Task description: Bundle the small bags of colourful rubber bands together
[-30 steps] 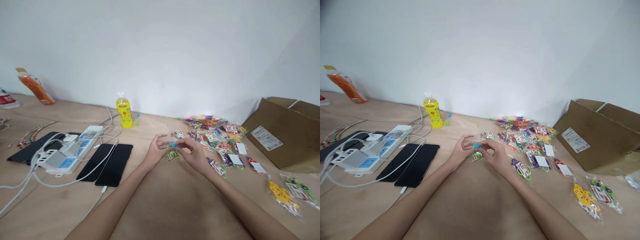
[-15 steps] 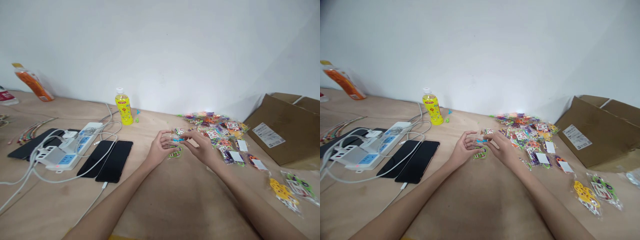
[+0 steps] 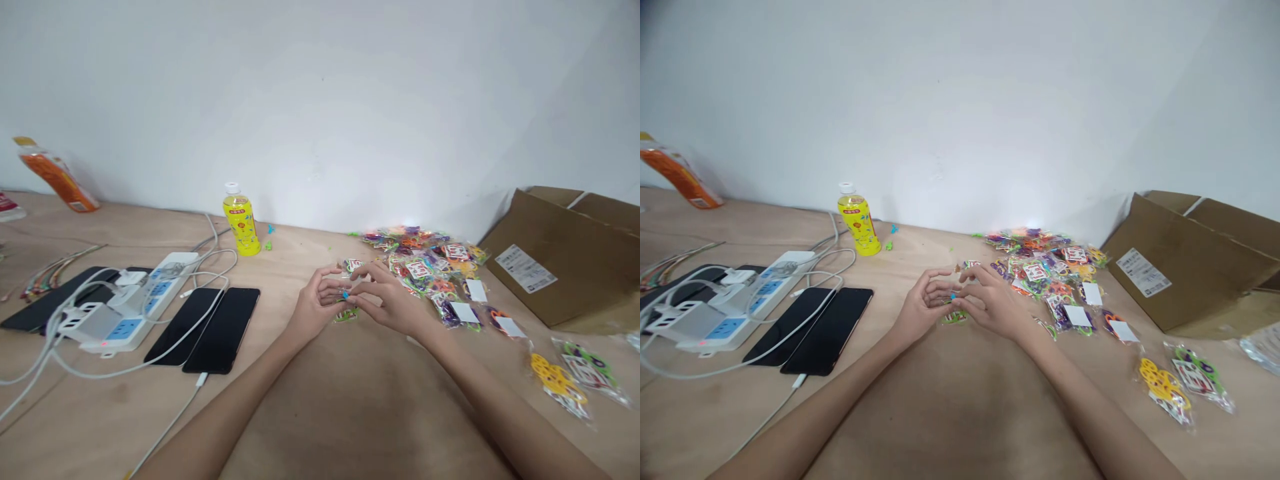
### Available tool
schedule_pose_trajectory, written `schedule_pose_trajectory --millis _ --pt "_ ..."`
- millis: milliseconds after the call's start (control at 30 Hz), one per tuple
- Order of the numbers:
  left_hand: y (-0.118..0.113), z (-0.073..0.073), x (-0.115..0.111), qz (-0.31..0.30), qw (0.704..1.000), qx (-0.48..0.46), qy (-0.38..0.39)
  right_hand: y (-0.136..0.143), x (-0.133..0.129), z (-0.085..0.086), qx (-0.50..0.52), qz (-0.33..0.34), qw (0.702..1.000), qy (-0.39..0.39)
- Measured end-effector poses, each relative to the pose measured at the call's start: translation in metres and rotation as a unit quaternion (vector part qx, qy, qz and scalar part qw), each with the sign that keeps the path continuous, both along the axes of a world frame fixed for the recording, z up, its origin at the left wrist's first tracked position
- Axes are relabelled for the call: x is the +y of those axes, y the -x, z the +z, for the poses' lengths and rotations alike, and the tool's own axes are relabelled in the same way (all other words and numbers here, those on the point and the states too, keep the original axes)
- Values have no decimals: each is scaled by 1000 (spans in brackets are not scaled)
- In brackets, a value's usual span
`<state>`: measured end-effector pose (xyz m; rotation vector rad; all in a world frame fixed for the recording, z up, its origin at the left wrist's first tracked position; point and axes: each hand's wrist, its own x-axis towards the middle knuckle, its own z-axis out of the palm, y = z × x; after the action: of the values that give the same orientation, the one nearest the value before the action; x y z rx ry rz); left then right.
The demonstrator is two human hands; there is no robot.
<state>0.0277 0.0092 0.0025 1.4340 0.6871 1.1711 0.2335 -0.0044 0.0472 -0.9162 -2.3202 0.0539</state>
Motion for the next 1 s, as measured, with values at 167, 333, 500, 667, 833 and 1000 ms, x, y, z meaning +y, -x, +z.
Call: schedule_pose_trajectory --millis 167,333,500,667,833,1000 --pt "-1 -2 -1 -5 1000 -2 5 2 -4 5 -45 -25 999 -14" --pt "-1 -4 -1 -8 1000 -4 10 0 -1 2 -57 -10 998 10" --pt "0 -2 3 29 999 -15 21 -3 4 -7 -2 -20 1000 6" --pt "-1 -3 4 25 998 -34 36 0 1 -9 -21 -29 999 28" --pt "-4 -7 4 3 997 -57 51 3 2 -8 55 -28 994 89" --pt "-4 -10 5 5 998 -51 44 3 4 -12 179 -72 964 181"
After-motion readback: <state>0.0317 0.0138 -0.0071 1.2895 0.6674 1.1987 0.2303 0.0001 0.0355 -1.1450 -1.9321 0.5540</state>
